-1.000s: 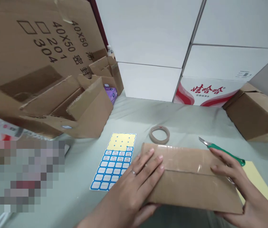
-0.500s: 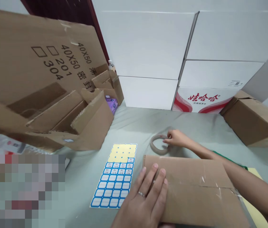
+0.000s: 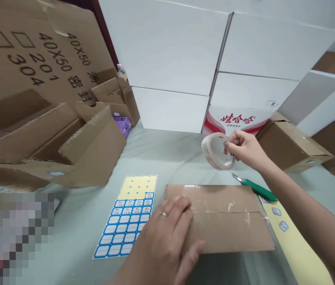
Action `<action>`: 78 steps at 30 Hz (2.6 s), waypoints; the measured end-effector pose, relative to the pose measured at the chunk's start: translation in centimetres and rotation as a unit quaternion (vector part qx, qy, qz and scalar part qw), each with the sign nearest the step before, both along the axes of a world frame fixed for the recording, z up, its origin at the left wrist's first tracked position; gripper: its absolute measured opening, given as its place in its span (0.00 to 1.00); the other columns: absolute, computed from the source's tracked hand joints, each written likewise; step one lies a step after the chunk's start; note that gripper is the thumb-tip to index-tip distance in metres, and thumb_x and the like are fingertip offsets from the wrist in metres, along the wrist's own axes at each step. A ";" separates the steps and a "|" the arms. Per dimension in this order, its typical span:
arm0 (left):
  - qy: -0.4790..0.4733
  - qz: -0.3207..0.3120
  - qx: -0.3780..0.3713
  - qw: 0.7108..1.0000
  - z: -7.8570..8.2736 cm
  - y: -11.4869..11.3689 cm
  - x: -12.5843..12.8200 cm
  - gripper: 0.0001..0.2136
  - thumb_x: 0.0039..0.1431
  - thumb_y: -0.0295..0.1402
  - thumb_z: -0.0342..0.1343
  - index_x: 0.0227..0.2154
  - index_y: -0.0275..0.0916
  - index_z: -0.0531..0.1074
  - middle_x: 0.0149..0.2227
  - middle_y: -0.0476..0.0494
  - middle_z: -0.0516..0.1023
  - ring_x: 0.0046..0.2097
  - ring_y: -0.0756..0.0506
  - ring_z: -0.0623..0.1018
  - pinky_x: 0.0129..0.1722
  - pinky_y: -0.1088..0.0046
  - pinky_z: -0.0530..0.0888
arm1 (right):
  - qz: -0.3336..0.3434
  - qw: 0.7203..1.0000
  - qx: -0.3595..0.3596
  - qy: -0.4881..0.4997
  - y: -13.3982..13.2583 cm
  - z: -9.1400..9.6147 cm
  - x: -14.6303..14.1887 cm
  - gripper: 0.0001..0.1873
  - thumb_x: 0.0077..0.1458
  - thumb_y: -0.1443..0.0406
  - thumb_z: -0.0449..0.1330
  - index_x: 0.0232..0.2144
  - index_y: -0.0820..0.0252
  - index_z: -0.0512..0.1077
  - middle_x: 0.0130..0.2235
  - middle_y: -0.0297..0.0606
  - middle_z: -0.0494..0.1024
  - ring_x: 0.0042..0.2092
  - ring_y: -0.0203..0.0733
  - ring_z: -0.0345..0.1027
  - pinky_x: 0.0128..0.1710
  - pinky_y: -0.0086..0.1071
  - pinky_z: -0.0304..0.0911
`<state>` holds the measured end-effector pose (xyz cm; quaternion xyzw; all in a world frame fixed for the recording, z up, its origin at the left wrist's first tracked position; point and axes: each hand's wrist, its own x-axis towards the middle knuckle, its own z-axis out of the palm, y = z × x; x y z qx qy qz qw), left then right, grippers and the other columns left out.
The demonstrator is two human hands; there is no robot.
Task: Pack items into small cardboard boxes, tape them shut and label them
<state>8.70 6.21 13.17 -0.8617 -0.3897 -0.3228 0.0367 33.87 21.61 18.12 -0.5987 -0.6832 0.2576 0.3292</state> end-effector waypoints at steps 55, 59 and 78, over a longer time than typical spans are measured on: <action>-0.401 -0.200 -0.420 0.789 2.8 2.1 3.8 0.09 0.54 0.37 0.48 0.24 0.40 0.66 0.35 0.41 0.72 0.43 0.40 0.73 0.51 0.58 0.71 | 0.174 0.970 0.161 0.051 -15.4 -1.6 -0.9 0.20 0.58 0.65 0.60 0.53 0.53 0.65 0.44 0.40 0.76 0.43 0.42 0.72 0.38 0.33 0.69; -0.433 -0.225 -0.434 0.757 2.6 2.3 3.4 0.07 0.48 0.35 0.47 0.22 0.40 0.68 0.34 0.39 0.71 0.43 0.39 0.72 0.49 0.56 0.70 | 0.149 0.979 0.067 0.124 -14.9 -2.9 0.4 0.10 0.58 0.60 0.61 0.42 0.55 0.72 0.41 0.39 0.77 0.41 0.41 0.73 0.37 0.31 0.69; -0.393 -0.210 -0.446 0.776 2.4 2.2 3.2 0.09 0.50 0.38 0.51 0.24 0.41 0.73 0.35 0.40 0.78 0.44 0.38 0.75 0.51 0.55 0.69 | 0.101 0.968 0.211 0.089 -15.7 -1.7 0.5 0.08 0.58 0.63 0.62 0.42 0.53 0.73 0.35 0.36 0.78 0.34 0.40 0.71 0.33 0.33 0.66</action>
